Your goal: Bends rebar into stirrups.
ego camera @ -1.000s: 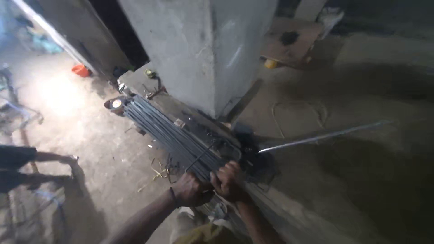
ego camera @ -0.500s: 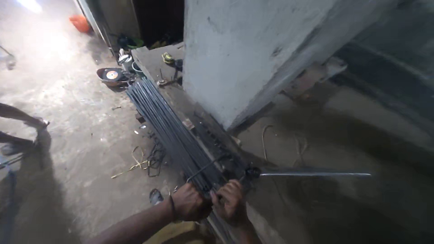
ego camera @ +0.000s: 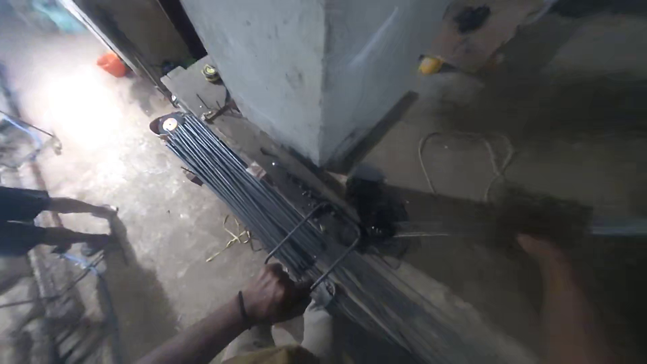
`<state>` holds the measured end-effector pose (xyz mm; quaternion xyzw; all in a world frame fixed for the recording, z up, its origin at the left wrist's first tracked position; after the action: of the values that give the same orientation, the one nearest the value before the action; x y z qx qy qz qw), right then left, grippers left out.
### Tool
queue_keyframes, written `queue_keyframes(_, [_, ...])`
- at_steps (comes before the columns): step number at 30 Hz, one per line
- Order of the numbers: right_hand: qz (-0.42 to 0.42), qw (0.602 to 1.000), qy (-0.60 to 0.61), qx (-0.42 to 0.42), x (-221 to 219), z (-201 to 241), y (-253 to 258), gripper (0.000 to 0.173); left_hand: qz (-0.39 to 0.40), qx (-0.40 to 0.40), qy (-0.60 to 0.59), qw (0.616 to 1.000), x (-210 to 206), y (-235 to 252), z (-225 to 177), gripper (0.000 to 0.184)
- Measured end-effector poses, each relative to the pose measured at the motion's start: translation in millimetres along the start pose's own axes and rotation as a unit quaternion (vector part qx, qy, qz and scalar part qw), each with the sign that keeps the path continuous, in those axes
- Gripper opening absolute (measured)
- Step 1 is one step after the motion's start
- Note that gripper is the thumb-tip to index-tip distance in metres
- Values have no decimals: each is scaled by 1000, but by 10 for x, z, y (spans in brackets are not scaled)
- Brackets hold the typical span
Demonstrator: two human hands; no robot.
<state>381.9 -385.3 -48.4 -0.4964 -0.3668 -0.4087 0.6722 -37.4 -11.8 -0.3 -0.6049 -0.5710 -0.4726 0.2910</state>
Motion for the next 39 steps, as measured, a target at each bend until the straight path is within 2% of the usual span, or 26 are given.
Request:
queue_keyframes(2, [-57,997,40,-33,26,-113,-442,57,-17,-9,3,1000,42,25,45,31])
queue_keyframes(4, [-109,993,14,-50,-26,-345,-693,73,-10,-14,-8,1000,101,16,77,30])
queue_keyframes(5, [-112,993,1,-47,-56,-438,-799,76,-2,-15,-15,1000,125,8,80,30])
queue_keyframes(9, [-58,995,81,-16,202,-510,-809,59,17,-9,-20,1000,108,5,106,30])
queue_keyframes(11, [-19,998,59,-29,398,-479,-863,58,21,-8,-15,1000,97,2,125,29])
queue_keyframes(12, [22,998,28,-42,483,-360,-951,53,19,-8,-14,1000,92,-8,121,29])
queue_keyframes(13, [44,992,40,-109,561,-111,-1071,48,12,-9,-14,1000,95,-6,121,29])
queue_keyframes(16, [-36,980,163,-106,568,182,-1436,41,-2,-8,-19,1000,94,-21,129,29])
queue_keyframes(19, [-103,967,200,-117,484,160,-1687,42,-26,-21,-10,999,67,-29,136,31])
queue_keyframes(22, [-70,970,199,-123,488,267,-1823,48,-42,-27,-1,999,88,-35,138,31])
queue_keyframes(25, [-68,962,196,-180,474,239,-1857,47,-62,-28,0,998,76,-20,138,29])
queue_keyframes(27, [-130,953,170,-214,223,-193,-1706,46,-79,-27,4,997,69,-5,145,28])
queue_keyframes(28, [-170,954,160,-189,-16,-573,-1656,50,-82,-29,9,996,74,-4,155,28])
queue_keyframes(30, [-203,952,144,-177,-415,-1084,-1918,57,-74,-39,15,996,80,-23,143,28])
queue_keyframes(31, [-207,949,144,-191,-533,-1130,-2195,56,-68,-40,13,997,76,-25,137,29])
queue_keyframes(34, [-248,918,156,-266,-831,-872,-3076,62,-24,-26,-6,999,99,11,136,35])
queue_keyframes(39, [-238,889,143,-363,-1525,-372,-4258,62,163,43,-25,985,174,72,125,47])
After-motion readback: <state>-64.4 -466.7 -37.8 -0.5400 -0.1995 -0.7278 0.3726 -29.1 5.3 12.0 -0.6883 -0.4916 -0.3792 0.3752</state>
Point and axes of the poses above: each hand's wrist, its own y-axis towards the middle knuckle, its own x-axis out of the back of the hand, z = x × y, the point moved 4 cm from there along y, towards the middle knuckle, and after that the axes turned 4 degrees about -y, right-handed, at the moved point
